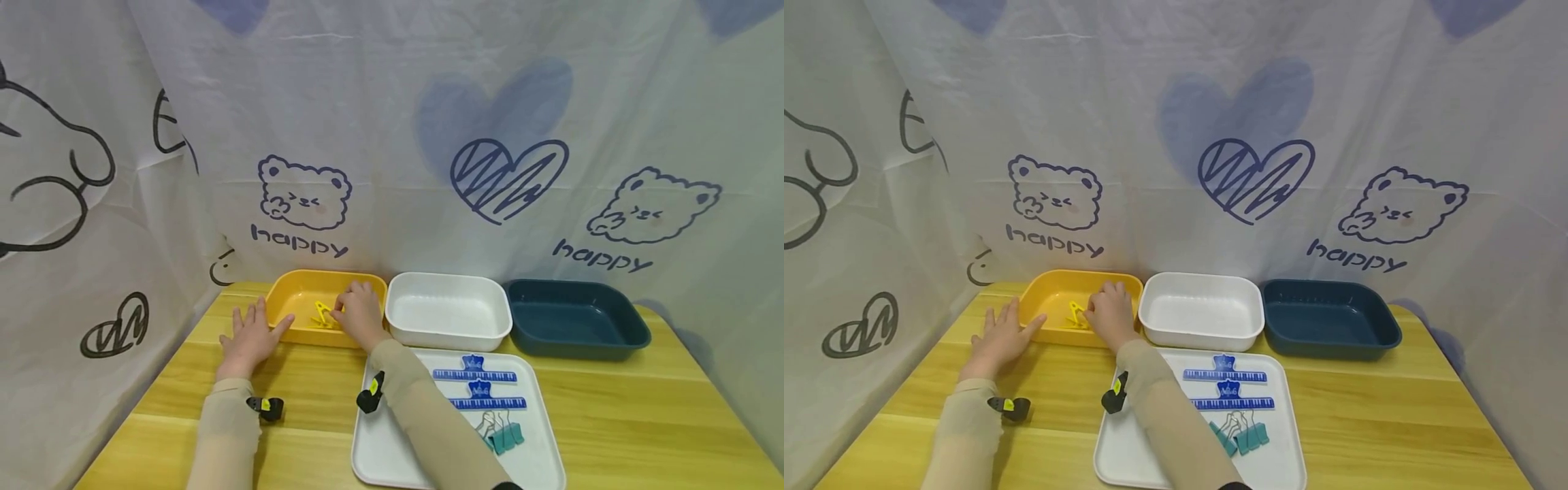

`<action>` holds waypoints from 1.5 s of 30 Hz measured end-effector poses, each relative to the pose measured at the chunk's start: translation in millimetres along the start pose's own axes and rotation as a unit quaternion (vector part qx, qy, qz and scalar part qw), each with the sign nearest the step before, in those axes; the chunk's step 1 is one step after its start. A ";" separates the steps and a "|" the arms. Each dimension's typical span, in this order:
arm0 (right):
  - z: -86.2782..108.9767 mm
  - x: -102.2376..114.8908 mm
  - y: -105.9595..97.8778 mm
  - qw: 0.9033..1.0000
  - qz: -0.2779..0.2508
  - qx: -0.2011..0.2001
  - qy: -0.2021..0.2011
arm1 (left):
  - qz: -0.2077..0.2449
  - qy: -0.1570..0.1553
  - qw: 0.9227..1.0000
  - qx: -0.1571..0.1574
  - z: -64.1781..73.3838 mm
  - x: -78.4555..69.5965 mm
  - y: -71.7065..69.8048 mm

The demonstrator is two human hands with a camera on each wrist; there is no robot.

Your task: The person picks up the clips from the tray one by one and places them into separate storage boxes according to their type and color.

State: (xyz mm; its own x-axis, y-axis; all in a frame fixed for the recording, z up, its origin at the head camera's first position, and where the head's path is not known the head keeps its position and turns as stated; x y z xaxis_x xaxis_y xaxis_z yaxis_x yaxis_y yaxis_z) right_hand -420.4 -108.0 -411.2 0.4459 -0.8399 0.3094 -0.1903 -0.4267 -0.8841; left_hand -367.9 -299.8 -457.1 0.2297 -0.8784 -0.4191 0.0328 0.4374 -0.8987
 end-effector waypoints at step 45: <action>-34.5 -12.5 48.5 0.989 0.061 0.127 0.035 | 0.000 -0.004 1.000 0.001 -2.7 6.0 1.1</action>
State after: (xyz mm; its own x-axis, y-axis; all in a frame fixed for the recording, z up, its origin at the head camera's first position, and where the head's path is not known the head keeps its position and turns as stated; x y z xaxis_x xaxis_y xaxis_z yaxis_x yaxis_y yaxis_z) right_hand -465.5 -129.8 -445.9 0.3696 -0.9048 0.2114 -0.0090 -0.2310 -0.9729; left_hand -369.1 -305.0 -461.0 0.2365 -0.8774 -0.4173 0.0346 0.4368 -0.8989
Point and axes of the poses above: each hand's wrist, its own z-axis away from the middle knuckle, its own y-axis out of the palm, x = y × z, the point moved 10 cm from there along -z, towards the middle knuckle
